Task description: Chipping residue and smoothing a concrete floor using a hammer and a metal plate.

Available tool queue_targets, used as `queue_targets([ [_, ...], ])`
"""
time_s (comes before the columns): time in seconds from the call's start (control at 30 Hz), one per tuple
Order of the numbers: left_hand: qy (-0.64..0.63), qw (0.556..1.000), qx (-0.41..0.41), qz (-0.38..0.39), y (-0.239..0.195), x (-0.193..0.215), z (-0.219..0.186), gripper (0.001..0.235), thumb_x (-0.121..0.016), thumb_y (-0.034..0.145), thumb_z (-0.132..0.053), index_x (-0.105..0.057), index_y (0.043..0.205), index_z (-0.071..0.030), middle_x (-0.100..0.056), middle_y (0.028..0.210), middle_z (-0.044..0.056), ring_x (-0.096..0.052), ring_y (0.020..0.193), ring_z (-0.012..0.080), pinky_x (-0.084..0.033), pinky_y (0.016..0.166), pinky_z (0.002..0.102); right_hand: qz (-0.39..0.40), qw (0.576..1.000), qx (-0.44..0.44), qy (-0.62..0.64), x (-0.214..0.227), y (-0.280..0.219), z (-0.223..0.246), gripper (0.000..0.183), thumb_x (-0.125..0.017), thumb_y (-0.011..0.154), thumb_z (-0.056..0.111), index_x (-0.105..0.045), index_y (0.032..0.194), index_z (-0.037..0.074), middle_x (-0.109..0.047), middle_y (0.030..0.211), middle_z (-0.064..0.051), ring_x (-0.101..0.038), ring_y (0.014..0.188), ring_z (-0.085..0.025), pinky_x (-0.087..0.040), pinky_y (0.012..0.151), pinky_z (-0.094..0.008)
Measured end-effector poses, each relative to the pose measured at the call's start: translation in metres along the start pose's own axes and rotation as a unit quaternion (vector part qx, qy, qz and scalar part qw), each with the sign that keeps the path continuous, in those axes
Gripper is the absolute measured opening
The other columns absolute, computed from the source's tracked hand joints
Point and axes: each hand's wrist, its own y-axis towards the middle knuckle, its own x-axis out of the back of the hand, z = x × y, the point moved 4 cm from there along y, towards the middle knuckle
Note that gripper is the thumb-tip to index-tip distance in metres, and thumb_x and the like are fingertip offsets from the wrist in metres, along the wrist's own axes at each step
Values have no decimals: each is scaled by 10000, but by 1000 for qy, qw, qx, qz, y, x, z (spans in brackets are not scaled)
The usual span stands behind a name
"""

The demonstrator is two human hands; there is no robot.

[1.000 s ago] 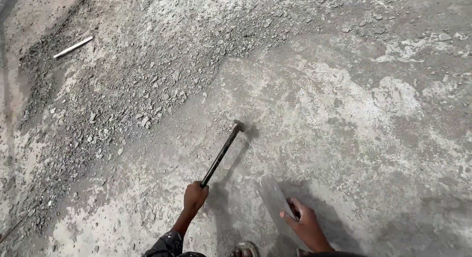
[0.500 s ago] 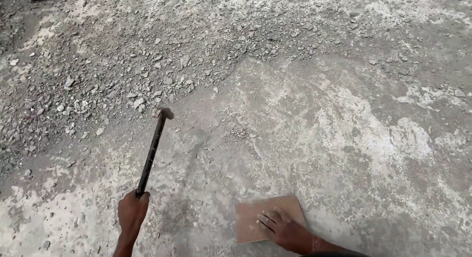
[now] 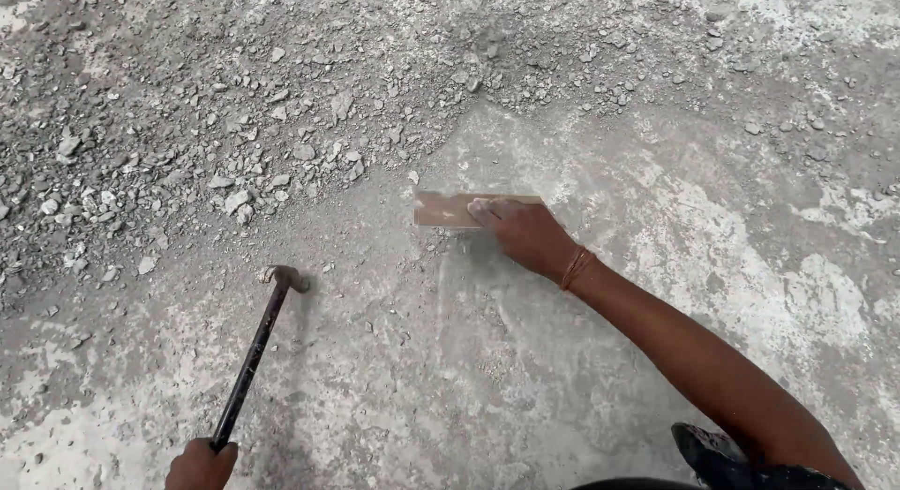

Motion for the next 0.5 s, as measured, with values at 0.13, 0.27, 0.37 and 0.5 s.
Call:
queue_targets([
  [0.13, -27, 999, 24, 32, -26, 2, -4, 524, -724, 829, -512, -765, 1156, -105, -769, 1076, 267, -729, 1080, 445, -568, 976, 514, 108, 971, 197, 78, -19, -112, 162, 404, -555, 947, 181, -607, 1317, 28, -669, 1344, -161, -667, 1202, -353, -541, 941, -505],
  [0.27, -35, 999, -11, 32, -16, -1, -8, 529, -736, 821, -469, -777, 1082, -11, -798, 1009, 294, -767, 1025, 448, -593, 950, 508, 71, 955, 275, 80, -105, -125, 193, 322, -557, 1050, 242, -649, 1255, 12, -638, 1392, -211, -647, 1258, -368, -524, 1035, -565],
  [0.37, -36, 999, -16, -6, -27, 18, -9, 487, -743, 819, -453, -779, 1054, -29, -782, 968, 292, -747, 1009, 462, -582, 940, 506, 87, 991, 90, -44, -156, 8, 88, 214, -564, 1007, 173, -653, 1132, 24, -664, 1124, -177, -676, 1014, -326, -548, 834, -502],
  [0.5, -82, 996, -33, -29, -82, 41, 1, 429, -751, 805, -439, -802, 999, -59, -776, 817, 236, -757, 880, 429, -587, 841, 495, -20, 985, -171, -22, -17, 85, -12, 106, -594, 953, 69, -636, 1043, 33, -698, 865, -136, -704, 753, -300, -548, 613, -439],
])
